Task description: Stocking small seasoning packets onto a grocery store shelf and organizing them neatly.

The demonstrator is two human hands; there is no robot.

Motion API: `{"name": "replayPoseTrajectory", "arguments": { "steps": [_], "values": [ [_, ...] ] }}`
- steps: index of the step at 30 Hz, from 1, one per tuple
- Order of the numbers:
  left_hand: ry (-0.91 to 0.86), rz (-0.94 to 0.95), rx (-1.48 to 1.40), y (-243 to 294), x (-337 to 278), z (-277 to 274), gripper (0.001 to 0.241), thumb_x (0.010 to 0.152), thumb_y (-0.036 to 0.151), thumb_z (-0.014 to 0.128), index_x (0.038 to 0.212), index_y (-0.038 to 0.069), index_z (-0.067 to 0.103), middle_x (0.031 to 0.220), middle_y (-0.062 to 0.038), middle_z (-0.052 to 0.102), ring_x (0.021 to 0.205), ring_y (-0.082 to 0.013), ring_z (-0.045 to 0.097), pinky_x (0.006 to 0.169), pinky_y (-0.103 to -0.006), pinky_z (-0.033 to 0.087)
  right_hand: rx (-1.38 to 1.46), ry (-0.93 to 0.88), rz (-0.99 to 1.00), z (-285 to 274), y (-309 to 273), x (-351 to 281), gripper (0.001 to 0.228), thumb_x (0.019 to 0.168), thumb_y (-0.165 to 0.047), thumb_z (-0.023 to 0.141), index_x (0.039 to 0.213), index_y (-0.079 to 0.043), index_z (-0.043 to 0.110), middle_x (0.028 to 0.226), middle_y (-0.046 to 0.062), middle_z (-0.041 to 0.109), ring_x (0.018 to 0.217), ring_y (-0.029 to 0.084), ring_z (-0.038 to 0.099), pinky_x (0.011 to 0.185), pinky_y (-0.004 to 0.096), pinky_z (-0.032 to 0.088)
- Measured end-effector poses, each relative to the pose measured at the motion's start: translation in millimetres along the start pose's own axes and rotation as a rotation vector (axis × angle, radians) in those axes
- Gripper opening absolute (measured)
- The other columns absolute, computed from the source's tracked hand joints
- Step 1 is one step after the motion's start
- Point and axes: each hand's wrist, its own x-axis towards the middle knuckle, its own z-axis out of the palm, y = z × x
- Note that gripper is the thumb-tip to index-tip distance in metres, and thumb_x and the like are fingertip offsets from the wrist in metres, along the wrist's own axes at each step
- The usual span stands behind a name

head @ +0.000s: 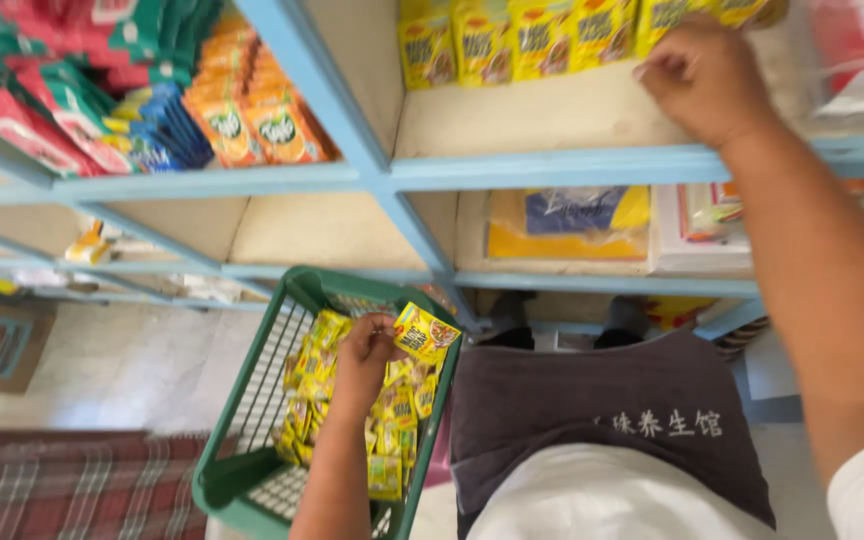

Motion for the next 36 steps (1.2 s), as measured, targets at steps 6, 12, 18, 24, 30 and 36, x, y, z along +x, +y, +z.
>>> {"name": "replayPoseTrajectory", "arguments": {
  "steps": [6, 12, 18, 24, 30, 36],
  "values": [
    [-0.042, 0.191, -0.218, 94, 59, 63, 0.012, 0.100, 0.003, 0.057, 0.111, 0.002, 0.061, 0.093, -0.005, 0.069, 0.071, -0.0106, 0.067, 0.067, -0.0276, 0.059, 0.371, 0.031, 0.125, 7, 6, 8, 0.012, 0.095, -0.011, 0.078, 0.092, -0.004, 0.069, 0.087, 0.002, 0.062, 0.076, 0.010, 0.061, 0.066, 0.029, 0.052],
    [0.048, 0.620, -0.036, 167, 96, 148, 0.015, 0.096, -0.005, 0.056, 0.107, 0.000, 0.064, 0.095, -0.006, 0.065, 0.074, -0.0132, 0.068, 0.068, -0.0285, 0.056, 0.656, -0.312, 0.353, -16, -10, 11, 0.021, 0.092, -0.023, 0.074, 0.106, -0.009, 0.077, 0.090, 0.003, 0.070, 0.079, 0.010, 0.066, 0.068, 0.028, 0.050],
    [0.173, 0.940, 0.195, 230, 104, 198, 0.014, 0.092, -0.005, 0.061, 0.103, 0.001, 0.066, 0.095, -0.017, 0.065, 0.086, -0.0352, 0.066, 0.077, -0.0410, 0.055, 0.767, -0.542, 0.264, -28, -33, 11, 0.038, 0.080, -0.018, 0.082, 0.116, -0.009, 0.076, 0.096, 0.001, 0.063, 0.094, 0.009, 0.059, 0.087, 0.027, 0.050],
    [0.180, 0.890, 0.208, 243, 120, 224, 0.013, 0.091, -0.004, 0.061, 0.099, 0.002, 0.068, 0.095, -0.018, 0.066, 0.088, -0.0382, 0.066, 0.078, -0.0435, 0.055, 0.856, -0.541, 0.293, -25, -25, 9, 0.018, 0.083, -0.016, 0.080, 0.096, -0.004, 0.074, 0.093, -0.003, 0.063, 0.087, 0.006, 0.060, 0.082, 0.025, 0.051],
    [0.002, 0.558, -0.025, 245, 143, 239, 0.021, 0.092, 0.000, 0.061, 0.112, 0.001, 0.066, 0.103, -0.011, 0.064, 0.068, -0.0232, 0.068, 0.063, -0.0339, 0.057, 0.804, -0.274, 0.328, -24, -14, 12, 0.011, 0.087, -0.018, 0.079, 0.088, -0.009, 0.072, 0.073, -0.007, 0.059, 0.066, 0.003, 0.051, 0.059, 0.022, 0.041],
    [-0.078, 0.482, -0.165, 216, 182, 265, 0.018, 0.094, 0.001, 0.064, 0.110, -0.005, 0.060, 0.102, -0.010, 0.062, 0.072, -0.0168, 0.072, 0.058, -0.0272, 0.060, 0.918, -0.063, 0.364, -17, 0, 15, 0.010, 0.087, -0.014, 0.079, 0.090, -0.009, 0.070, 0.074, -0.006, 0.059, 0.063, 0.004, 0.051, 0.055, 0.022, 0.042]
  ]
}}
